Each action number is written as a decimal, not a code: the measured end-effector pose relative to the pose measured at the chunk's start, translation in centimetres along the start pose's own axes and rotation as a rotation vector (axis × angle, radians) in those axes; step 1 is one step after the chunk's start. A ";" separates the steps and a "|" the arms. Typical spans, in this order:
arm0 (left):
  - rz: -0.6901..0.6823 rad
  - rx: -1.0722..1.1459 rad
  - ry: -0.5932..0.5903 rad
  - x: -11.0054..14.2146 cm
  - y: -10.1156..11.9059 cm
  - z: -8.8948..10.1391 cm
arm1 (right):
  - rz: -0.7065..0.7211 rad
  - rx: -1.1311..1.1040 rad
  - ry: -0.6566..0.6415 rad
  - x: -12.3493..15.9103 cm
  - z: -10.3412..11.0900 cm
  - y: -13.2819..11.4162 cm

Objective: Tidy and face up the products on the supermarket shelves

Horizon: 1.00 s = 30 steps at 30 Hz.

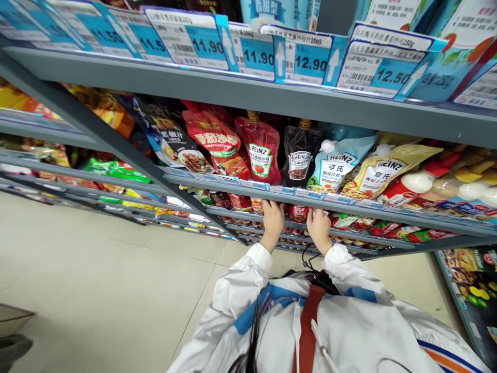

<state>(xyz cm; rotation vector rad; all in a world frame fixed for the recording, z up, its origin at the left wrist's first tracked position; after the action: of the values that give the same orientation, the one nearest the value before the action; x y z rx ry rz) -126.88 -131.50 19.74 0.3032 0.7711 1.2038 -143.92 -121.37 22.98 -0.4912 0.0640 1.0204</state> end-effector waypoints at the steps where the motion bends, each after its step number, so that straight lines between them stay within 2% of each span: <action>1: -0.024 0.026 -0.011 0.2 0.0 0.3 | -0.008 -0.019 0.014 0.1 0.3 0.4; 4: -0.141 0.084 -0.087 1.6 -0.2 1.9 | -0.001 -0.126 0.063 0.6 1.7 1.3; 7: -0.221 0.129 -0.219 4.5 -1.3 3.8 | 0.081 -0.249 0.087 1.5 2.9 0.5; 9: -0.237 0.176 -0.303 7.1 -2.8 5.2 | 0.165 -0.289 0.057 2.4 2.9 -1.5; 12: -0.204 0.211 -0.364 10.9 -6.2 7.1 | 0.308 -0.320 -0.023 3.8 1.6 -6.2; 15: -0.125 0.182 -0.362 14.2 -10.5 9.1 | 0.376 -0.355 -0.095 4.5 -0.5 -10.7; 18: -0.045 0.124 -0.314 17.0 -14.3 11.8 | 0.296 -0.388 -0.093 3.7 -2.1 -12.7; 25: 0.171 0.058 -0.208 21.7 -21.2 17.9 | 0.111 -0.370 -0.031 1.0 -4.3 -12.3; 30: 0.216 -0.001 -0.160 23.1 -23.9 19.5 | 0.061 -0.388 -0.049 1.0 -5.5 -12.0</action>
<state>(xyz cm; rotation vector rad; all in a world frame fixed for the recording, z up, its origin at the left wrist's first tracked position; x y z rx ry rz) -93.03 -115.32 10.84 0.4858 0.6094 1.3638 -132.50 -128.03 22.15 -0.8206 -0.1669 1.1087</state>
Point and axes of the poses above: each hand's wrist, its own x-axis away from the middle knuckle, its own z-axis out of the back of the hand, y = z × x, the point moved 8 cm from there along -x, towards the middle knuckle, and after that the axes turned 5 degrees about -x, right-handed, at the moved point
